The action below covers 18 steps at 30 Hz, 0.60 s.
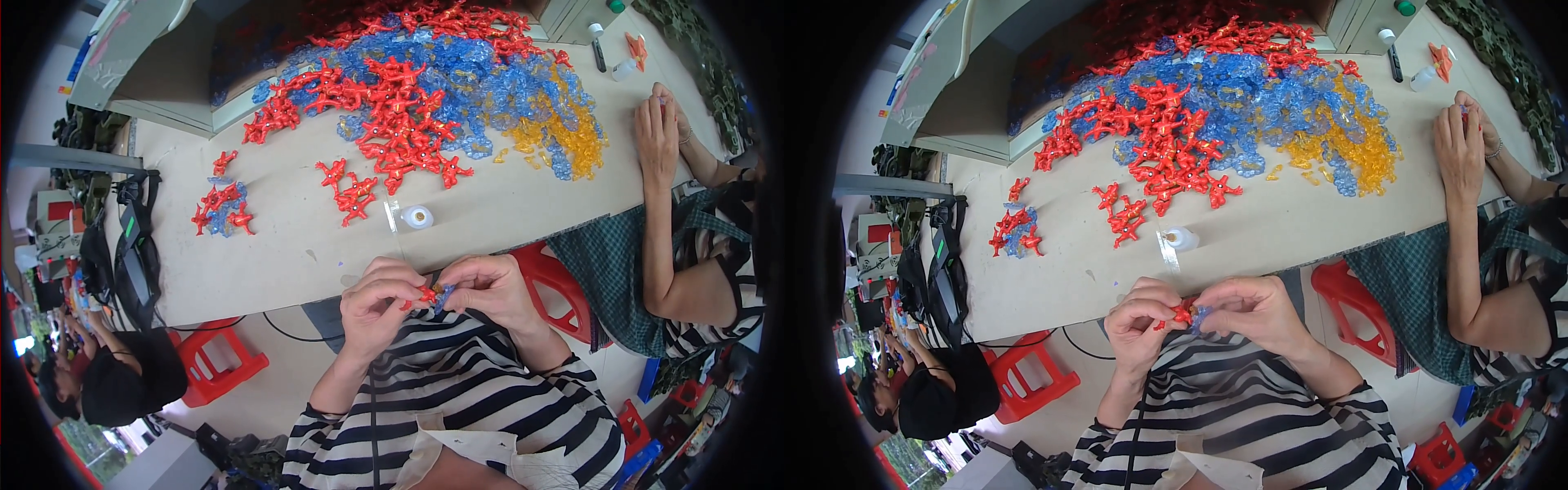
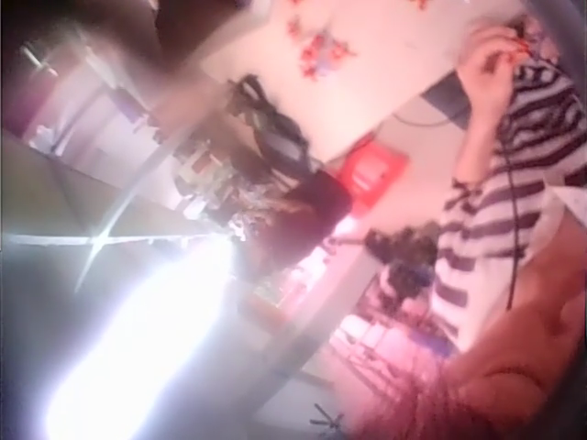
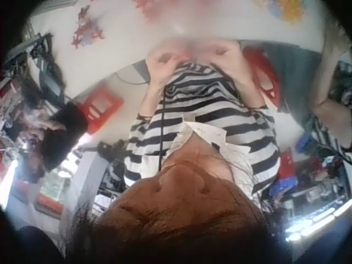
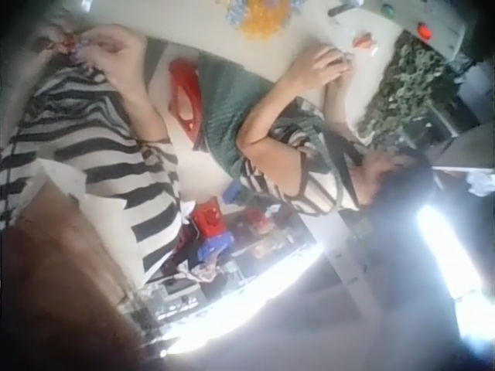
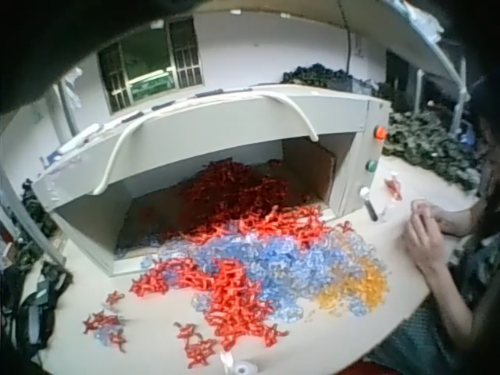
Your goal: The person assembles small red and blue plastic toy parts into assembled toy units by hand, applying glue from a glue dispenser.
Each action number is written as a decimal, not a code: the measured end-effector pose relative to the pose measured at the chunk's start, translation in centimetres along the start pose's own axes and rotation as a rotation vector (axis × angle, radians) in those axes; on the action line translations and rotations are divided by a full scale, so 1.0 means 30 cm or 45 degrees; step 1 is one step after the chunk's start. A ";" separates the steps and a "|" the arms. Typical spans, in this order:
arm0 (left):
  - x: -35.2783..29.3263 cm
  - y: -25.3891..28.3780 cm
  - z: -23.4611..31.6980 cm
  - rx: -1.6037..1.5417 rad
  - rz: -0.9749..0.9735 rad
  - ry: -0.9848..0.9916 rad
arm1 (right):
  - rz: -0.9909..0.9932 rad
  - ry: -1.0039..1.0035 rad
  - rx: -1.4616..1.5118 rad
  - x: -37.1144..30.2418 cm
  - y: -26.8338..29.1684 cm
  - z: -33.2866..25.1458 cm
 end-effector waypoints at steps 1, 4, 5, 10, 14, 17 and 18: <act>-0.001 0.001 0.002 0.027 0.020 -0.001 | 0.000 0.047 -0.038 0.000 -0.002 0.000; -0.004 0.002 -0.005 0.004 0.026 0.016 | -0.013 0.128 -0.068 -0.002 -0.009 -0.002; -0.002 0.004 -0.003 0.004 0.027 0.016 | -0.026 0.162 -0.060 -0.003 -0.012 -0.003; 0.019 0.003 0.035 0.274 -0.072 -0.179 | -0.017 0.242 -0.093 -0.006 -0.013 0.015; 0.019 0.003 0.031 0.230 -0.041 -0.151 | 0.005 0.233 -0.092 -0.006 -0.020 0.019; 0.021 0.004 0.042 0.305 -0.044 -0.157 | 0.027 0.259 -0.159 -0.007 -0.026 0.015; 0.025 0.002 0.043 0.324 -0.073 -0.174 | 0.030 0.260 -0.159 -0.010 -0.025 0.013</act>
Point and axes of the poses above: each hand's wrist, its own x-axis towards the middle knuckle, its own y-axis out of the back of the hand, z = x × y, the point moved 3 cm from there along x, towards the middle knuckle, and after that the axes turned 3 degrees about -y, right-handed, at the moved point
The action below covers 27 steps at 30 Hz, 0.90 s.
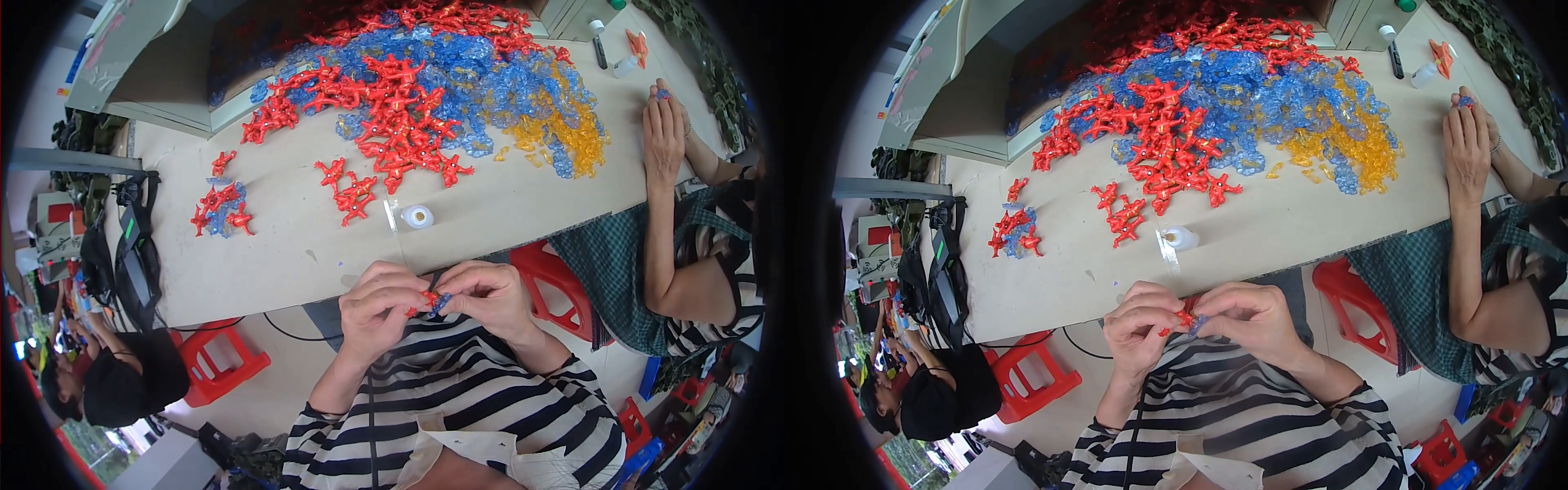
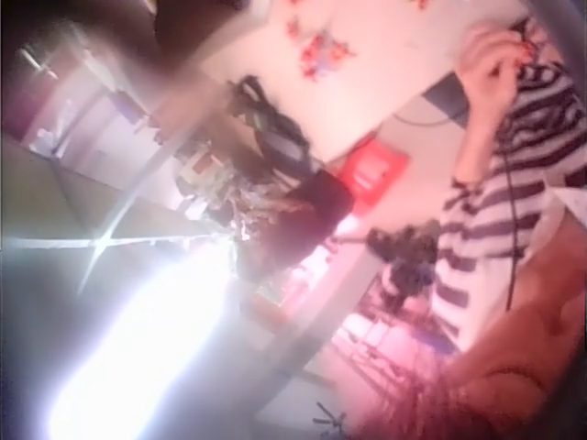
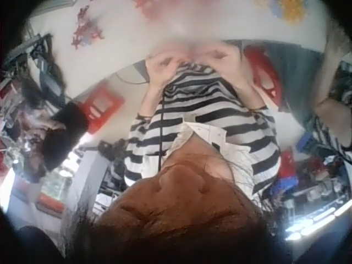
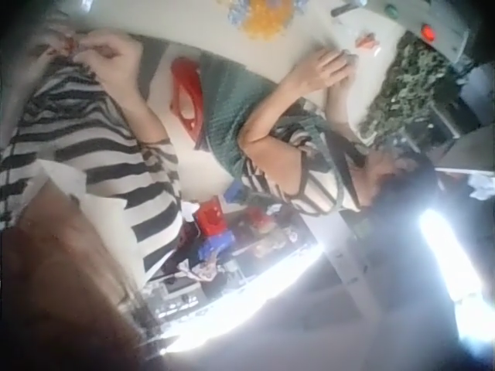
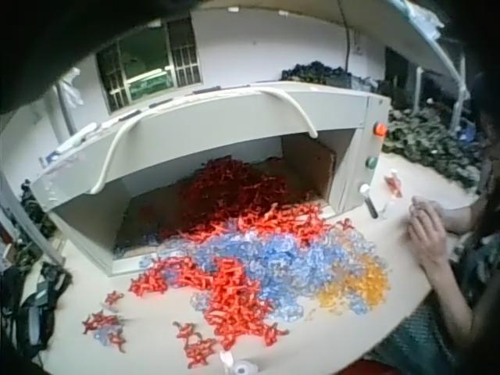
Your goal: The person assembles small red and blue plastic toy parts into assembled toy units by hand, applying glue from a glue dispenser.
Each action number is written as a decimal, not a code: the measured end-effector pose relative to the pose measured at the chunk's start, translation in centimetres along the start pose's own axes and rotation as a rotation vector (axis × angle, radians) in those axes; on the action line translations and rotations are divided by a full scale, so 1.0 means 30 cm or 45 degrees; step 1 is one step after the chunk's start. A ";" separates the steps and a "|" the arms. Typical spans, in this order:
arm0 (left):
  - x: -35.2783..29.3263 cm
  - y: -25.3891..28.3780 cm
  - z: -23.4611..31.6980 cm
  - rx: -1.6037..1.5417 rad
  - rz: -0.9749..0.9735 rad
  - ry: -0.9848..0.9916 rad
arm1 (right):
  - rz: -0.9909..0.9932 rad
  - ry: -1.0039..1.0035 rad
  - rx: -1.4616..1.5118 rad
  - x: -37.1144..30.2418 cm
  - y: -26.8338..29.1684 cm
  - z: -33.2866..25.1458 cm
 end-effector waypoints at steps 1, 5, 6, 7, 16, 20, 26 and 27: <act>0.004 -0.001 0.001 0.018 -0.029 -0.021 | 0.008 0.012 -0.004 -0.002 0.003 -0.003; -0.003 0.000 -0.030 -0.183 -0.047 -0.009 | 0.099 0.000 -0.130 -0.015 -0.013 -0.032; -0.009 -0.008 -0.033 -0.328 0.045 0.040 | 0.104 0.012 -0.124 -0.016 -0.016 -0.026; -0.014 -0.014 -0.040 -0.472 0.137 0.091 | 0.114 0.096 -0.217 -0.018 -0.019 -0.024; -0.035 -0.044 -0.071 -0.613 0.227 -0.121 | 0.133 0.409 -0.486 -0.035 -0.037 -0.074; -0.033 -0.045 -0.067 -0.633 0.224 -0.132 | 0.116 0.619 -0.528 -0.027 -0.031 -0.075; -0.021 -0.034 -0.061 -0.676 0.113 -0.131 | 0.082 0.717 -0.568 -0.027 -0.036 -0.071; -0.019 -0.029 -0.062 -0.676 0.114 -0.130 | 0.080 0.724 -0.570 -0.028 -0.037 -0.071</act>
Point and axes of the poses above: each hand's wrist, its own x-axis towards the middle knuckle, its own y-axis out of the back of the hand, z = x × y, the point moved 3 cm from there along x, towards the middle knuckle, and after that the axes turned 3 degrees about -y, right-handed, at the moved point
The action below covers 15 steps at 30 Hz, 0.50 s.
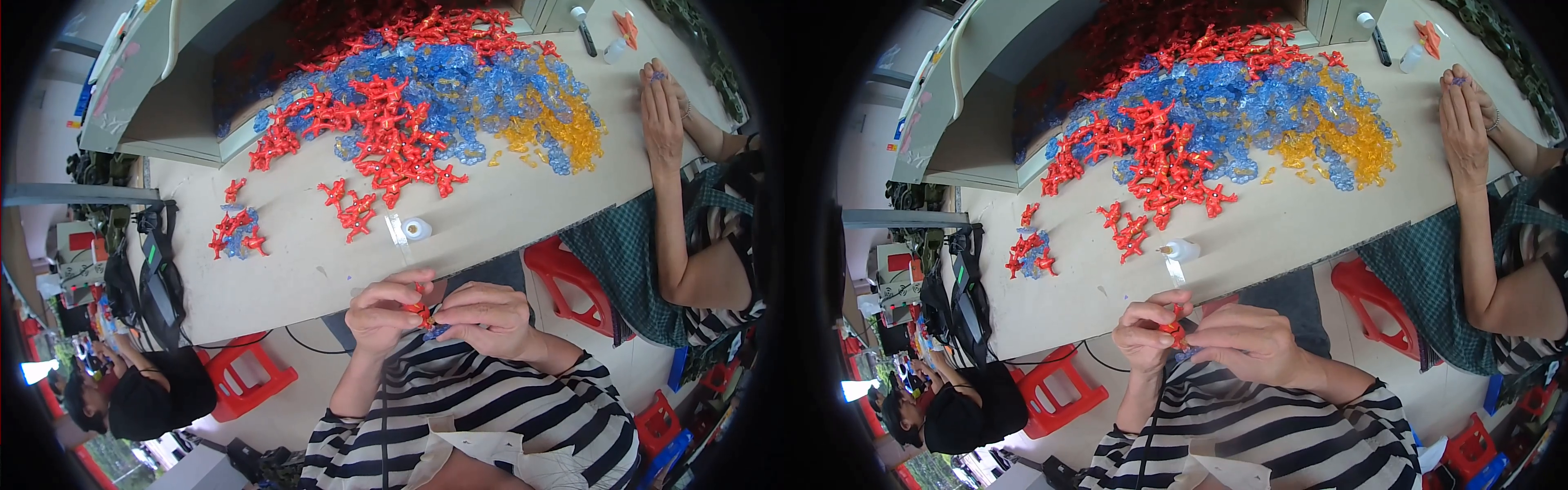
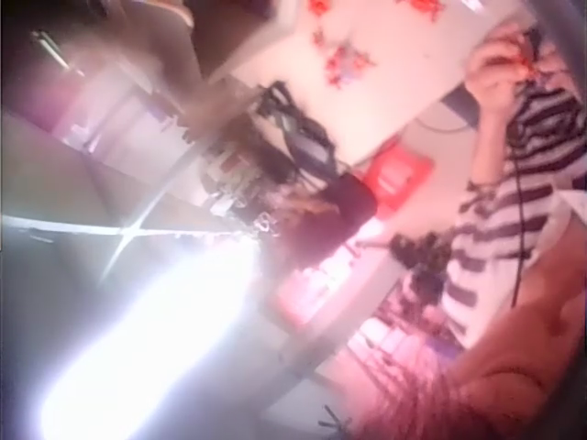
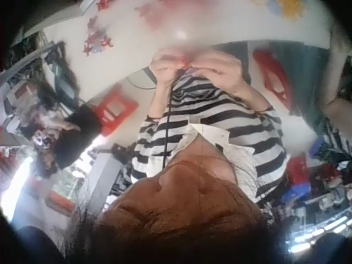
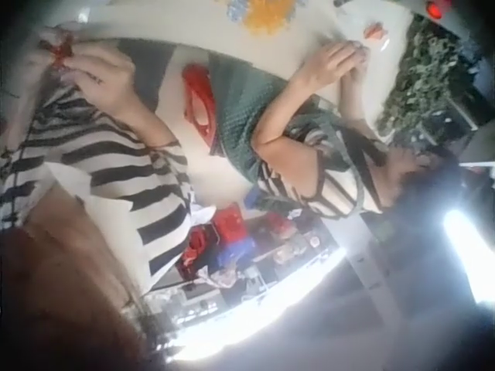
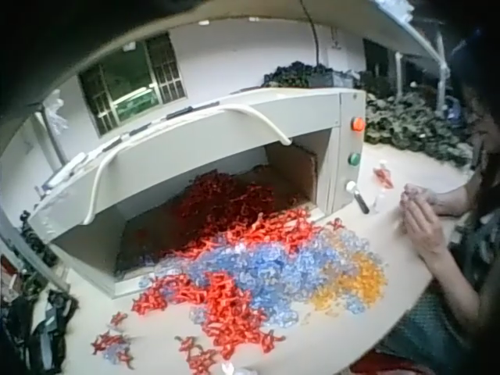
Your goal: The person assembles small red and blue plastic toy parts into assembled toy units by hand, applying glue from a glue dispenser.
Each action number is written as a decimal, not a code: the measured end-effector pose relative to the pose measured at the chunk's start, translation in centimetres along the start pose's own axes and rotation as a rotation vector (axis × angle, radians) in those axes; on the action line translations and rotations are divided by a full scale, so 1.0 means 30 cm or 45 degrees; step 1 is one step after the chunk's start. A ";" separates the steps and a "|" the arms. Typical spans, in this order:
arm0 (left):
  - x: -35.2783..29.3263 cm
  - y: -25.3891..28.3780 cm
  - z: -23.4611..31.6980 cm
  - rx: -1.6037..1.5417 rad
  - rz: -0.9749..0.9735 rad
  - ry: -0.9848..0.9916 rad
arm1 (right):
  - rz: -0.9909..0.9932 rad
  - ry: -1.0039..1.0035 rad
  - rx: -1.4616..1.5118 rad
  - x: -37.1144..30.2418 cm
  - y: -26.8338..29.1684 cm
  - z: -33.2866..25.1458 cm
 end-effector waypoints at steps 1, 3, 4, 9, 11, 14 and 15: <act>0.003 0.002 0.001 -0.003 -0.032 0.007 | -0.001 0.007 -0.001 0.000 0.000 0.000; 0.003 0.010 0.002 -0.006 -0.062 0.014 | -0.015 0.022 -0.011 0.001 0.000 0.000; 0.001 0.013 0.001 -0.004 -0.079 0.042 | -0.029 0.038 -0.021 0.001 0.000 0.001; 0.010 0.017 0.010 0.054 -0.113 0.093 | -0.032 0.083 -0.016 -0.005 -0.003 0.010; 0.023 0.007 0.024 0.118 -0.229 -0.011 | -0.025 0.074 0.006 -0.007 -0.003 0.012; 0.022 0.011 0.027 -0.101 -0.223 0.105 | -0.076 0.055 0.090 -0.001 -0.008 0.010; 0.019 0.009 0.026 -0.102 -0.221 0.105 | -0.090 0.107 0.115 0.006 -0.011 0.010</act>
Point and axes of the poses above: each hand's wrist, its own x-axis towards the middle knuckle, its own y-axis out of the back of the hand, z = x × y, the point moved 3 cm from there along x, towards the middle knuckle, and after that the axes turned 3 degrees about -y, right-handed, at the moved point
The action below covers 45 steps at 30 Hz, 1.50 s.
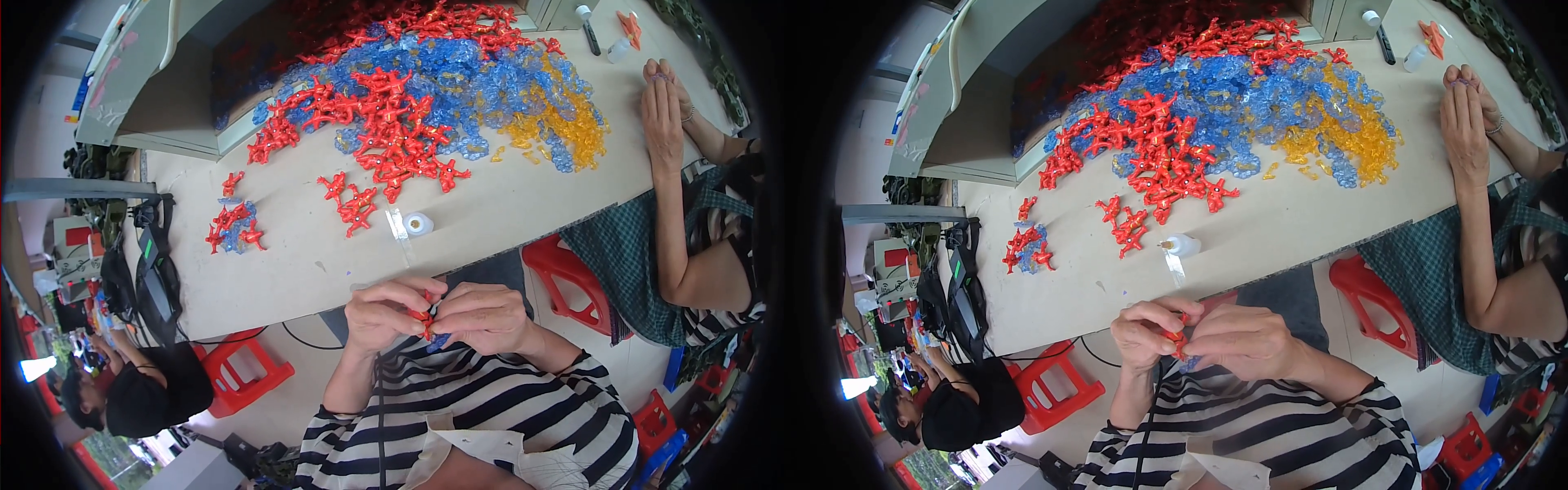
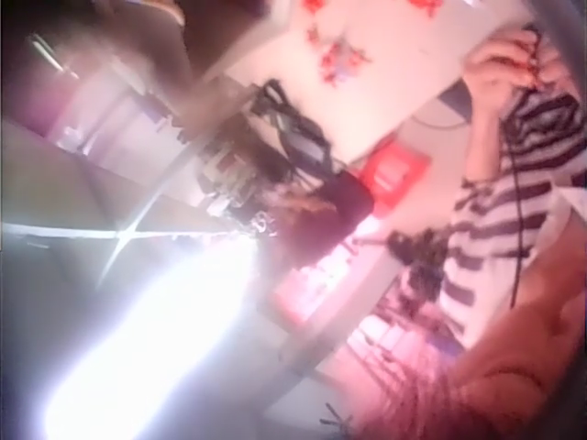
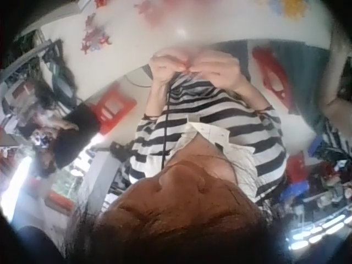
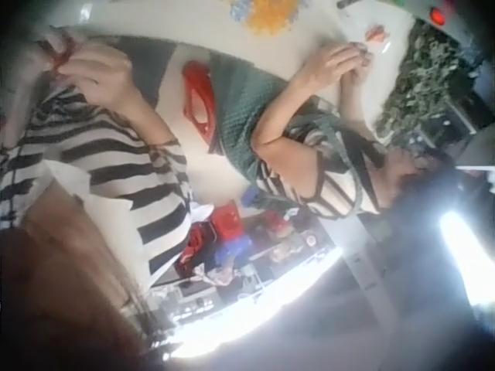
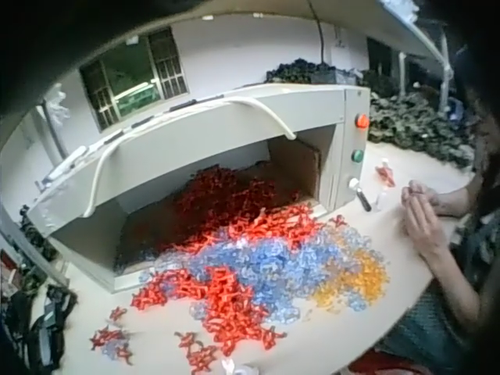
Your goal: The person assembles small red and blue plastic toy parts into assembled toy units by hand, applying glue from a glue dispenser.
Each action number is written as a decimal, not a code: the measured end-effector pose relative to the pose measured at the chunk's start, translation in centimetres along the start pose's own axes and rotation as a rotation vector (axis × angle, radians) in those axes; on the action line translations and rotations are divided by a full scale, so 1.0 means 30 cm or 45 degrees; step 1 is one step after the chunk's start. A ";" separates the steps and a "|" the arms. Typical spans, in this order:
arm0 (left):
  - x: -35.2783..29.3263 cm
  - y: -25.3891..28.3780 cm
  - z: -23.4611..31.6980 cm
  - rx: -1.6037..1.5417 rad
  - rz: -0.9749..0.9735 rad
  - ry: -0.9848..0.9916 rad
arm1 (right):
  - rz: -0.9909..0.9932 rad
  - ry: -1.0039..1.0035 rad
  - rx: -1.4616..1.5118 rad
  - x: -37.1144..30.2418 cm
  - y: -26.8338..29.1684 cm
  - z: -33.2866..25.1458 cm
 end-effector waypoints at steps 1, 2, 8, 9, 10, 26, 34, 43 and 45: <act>-0.003 0.000 -0.005 -0.035 0.047 0.035 | -0.015 0.052 0.023 0.004 -0.003 -0.001; -0.005 0.001 -0.009 -0.070 0.094 0.070 | -0.015 0.050 0.022 0.003 -0.005 -0.002; 0.012 0.010 0.017 0.264 -0.065 -0.051 | 0.054 -0.070 -0.050 -0.009 -0.006 0.000; 0.013 0.007 0.022 0.265 -0.060 -0.050 | 0.056 -0.072 -0.036 -0.009 -0.005 0.005; 0.015 0.004 0.027 0.356 -0.055 -0.048 | 0.058 -0.074 -0.022 -0.009 -0.004 0.011; 0.039 -0.034 0.065 0.786 0.049 -0.013 | 0.135 -0.287 0.410 -0.046 -0.015 0.127; 0.025 0.032 0.108 0.816 0.076 0.224 | 0.004 -0.478 0.252 -0.009 -0.021 0.114; 0.080 0.297 0.220 1.912 0.613 0.393 | 0.232 -0.671 0.028 0.038 0.025 0.125; 0.122 0.260 0.230 2.332 0.271 0.069 | 0.305 -0.634 -0.058 0.050 0.026 0.128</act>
Point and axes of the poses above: each hand's wrist, its own x-axis towards the middle knuckle, its own y-axis out of the back of the hand, z = x × y, the point moved 3 cm from there along x, towards the middle knuckle, and after that the axes turned 3 degrees about -y, right-handed, at the moved point
